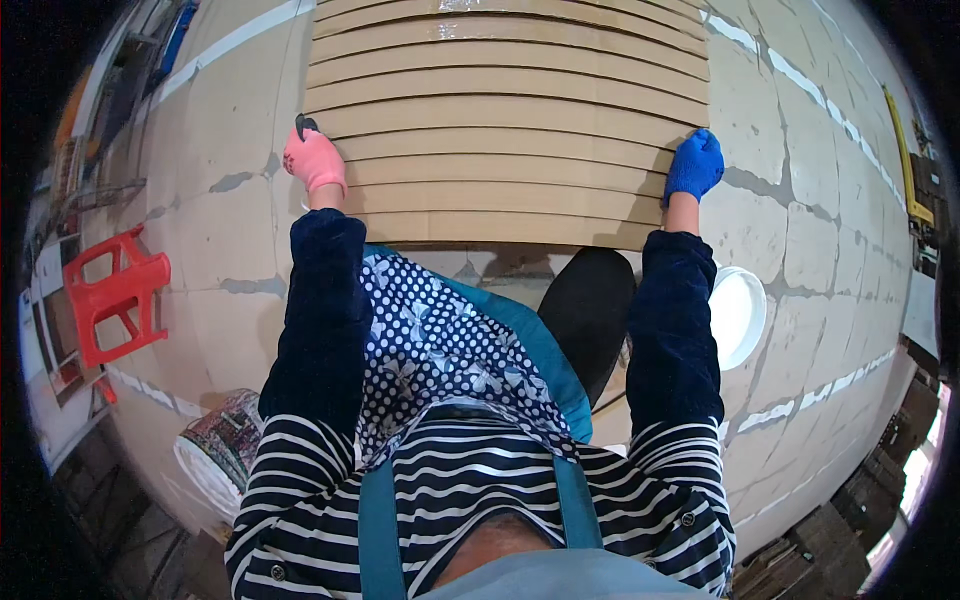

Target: Applying a white liquid adhesive to corrugated cardboard sheets using a brush.

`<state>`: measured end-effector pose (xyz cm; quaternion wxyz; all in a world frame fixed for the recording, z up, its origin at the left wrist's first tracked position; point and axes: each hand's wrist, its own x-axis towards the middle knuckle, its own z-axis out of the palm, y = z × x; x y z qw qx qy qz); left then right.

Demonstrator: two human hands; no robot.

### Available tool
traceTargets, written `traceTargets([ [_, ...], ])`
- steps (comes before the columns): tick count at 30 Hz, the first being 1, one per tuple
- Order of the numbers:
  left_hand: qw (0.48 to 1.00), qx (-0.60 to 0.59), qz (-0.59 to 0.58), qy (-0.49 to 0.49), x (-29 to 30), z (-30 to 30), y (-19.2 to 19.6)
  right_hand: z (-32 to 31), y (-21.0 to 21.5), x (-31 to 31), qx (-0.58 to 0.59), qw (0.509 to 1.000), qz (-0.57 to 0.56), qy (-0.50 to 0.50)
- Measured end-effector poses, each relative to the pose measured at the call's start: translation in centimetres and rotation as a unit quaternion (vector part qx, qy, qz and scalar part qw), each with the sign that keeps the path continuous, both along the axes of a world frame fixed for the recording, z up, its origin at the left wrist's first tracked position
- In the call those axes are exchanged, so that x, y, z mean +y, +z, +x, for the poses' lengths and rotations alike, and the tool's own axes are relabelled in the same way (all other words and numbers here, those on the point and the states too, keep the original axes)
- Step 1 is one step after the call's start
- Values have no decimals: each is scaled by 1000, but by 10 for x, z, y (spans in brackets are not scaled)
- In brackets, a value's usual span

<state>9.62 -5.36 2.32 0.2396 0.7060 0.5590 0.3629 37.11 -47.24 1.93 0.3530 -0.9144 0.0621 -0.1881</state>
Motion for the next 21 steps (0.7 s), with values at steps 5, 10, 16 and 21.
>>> traceTargets([
  [5, 994, 59, -48, -73, 21, -5, 2, 15, 9, -18, 28, 996, 90, 7],
  [10, 990, 10, 31, -134, 84, 3, -25, 55, 17, 1, -34, 982, 111, 149],
  [16, 948, -214, -229, -46, 57, 32, -5, 34, 12, 19, -48, 994, 36, 96],
  [21, 960, -218, -169, -48, 47, 27, -6, 33, 19, 21, -26, 998, 8, 57],
])
